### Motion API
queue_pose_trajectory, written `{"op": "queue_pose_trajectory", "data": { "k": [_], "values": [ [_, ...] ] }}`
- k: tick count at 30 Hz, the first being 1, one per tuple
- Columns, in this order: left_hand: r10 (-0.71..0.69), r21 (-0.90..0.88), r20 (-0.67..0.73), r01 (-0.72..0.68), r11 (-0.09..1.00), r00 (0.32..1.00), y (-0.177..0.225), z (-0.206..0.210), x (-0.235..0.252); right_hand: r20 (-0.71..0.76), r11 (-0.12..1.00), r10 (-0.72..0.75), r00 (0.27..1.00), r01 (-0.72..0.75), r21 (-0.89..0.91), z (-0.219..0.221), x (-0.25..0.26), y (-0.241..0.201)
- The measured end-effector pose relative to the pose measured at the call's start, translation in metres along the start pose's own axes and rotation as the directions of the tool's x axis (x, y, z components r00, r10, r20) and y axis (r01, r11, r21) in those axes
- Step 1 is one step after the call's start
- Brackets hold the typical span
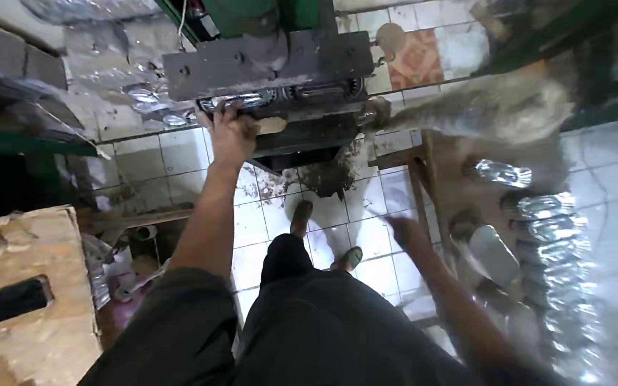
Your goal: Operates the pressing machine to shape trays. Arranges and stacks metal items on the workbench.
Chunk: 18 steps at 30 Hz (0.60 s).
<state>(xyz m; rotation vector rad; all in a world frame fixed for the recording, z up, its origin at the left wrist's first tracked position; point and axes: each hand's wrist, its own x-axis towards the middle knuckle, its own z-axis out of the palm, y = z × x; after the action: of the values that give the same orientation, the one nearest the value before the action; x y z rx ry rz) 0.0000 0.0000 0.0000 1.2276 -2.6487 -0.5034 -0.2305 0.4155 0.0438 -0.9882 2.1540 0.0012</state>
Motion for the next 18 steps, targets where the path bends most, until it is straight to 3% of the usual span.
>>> {"op": "queue_pose_trajectory", "data": {
  "k": [1,2,4,5,7,8,10,11,12,13,15,16,18],
  "values": [
    [0.015,-0.012,-0.067,-0.016,1.0,0.998,-0.01,-0.001,-0.006,-0.174,0.985,-0.163,0.971,0.15,-0.089,-0.025,0.031,-0.042],
    [0.021,-0.028,-0.123,-0.024,0.999,0.992,-0.009,-0.01,-0.017,-0.33,0.945,-0.315,0.89,0.262,-0.196,-0.042,0.062,-0.076],
    [-0.026,-0.146,-0.145,0.005,0.989,0.989,0.008,-0.039,-0.054,-0.465,0.868,-0.491,0.737,0.367,-0.335,-0.075,0.119,-0.126],
    [-0.062,-0.22,-0.071,0.046,0.975,0.996,0.01,-0.051,-0.08,-0.475,0.856,-0.51,0.717,0.369,-0.363,-0.089,0.145,-0.136],
    [-0.098,-0.334,0.147,0.143,0.932,0.984,-0.004,-0.055,-0.14,-0.499,0.866,-0.491,0.714,0.334,-0.373,-0.11,0.184,-0.134],
    [-0.145,-0.335,0.341,0.265,0.904,0.929,-0.016,-0.048,-0.173,-0.508,0.87,-0.48,0.715,0.313,-0.382,-0.117,0.201,-0.131],
    [-0.185,-0.214,0.71,0.458,0.863,0.679,-0.041,-0.026,-0.24,-0.494,0.862,-0.482,0.723,0.289,-0.418,-0.115,0.224,-0.147],
    [-0.167,-0.176,0.807,0.501,0.847,0.566,-0.053,-0.012,-0.274,-0.471,0.863,-0.473,0.744,0.285,-0.418,-0.108,0.229,-0.162],
    [-0.151,-0.219,0.837,0.575,0.788,0.526,-0.059,0.0,-0.305,-0.427,0.871,-0.449,0.785,0.277,-0.406,-0.103,0.232,-0.18],
    [-0.16,-0.316,0.823,0.673,0.669,0.545,-0.061,0.009,-0.331,-0.388,0.881,-0.417,0.822,0.262,-0.393,-0.102,0.234,-0.195],
    [-0.246,-0.397,0.819,0.822,0.409,0.518,-0.055,0.006,-0.35,-0.359,0.885,-0.415,0.836,0.28,-0.371,-0.102,0.236,-0.201],
    [-0.289,-0.379,0.822,0.851,0.365,0.49,-0.054,0.002,-0.347,-0.348,0.875,-0.444,0.826,0.316,-0.365,-0.104,0.234,-0.196],
    [-0.332,-0.308,0.823,0.853,0.421,0.461,-0.06,-0.002,-0.336,-0.331,0.844,-0.513,0.792,0.397,-0.359,-0.103,0.231,-0.183]
  ]
}}
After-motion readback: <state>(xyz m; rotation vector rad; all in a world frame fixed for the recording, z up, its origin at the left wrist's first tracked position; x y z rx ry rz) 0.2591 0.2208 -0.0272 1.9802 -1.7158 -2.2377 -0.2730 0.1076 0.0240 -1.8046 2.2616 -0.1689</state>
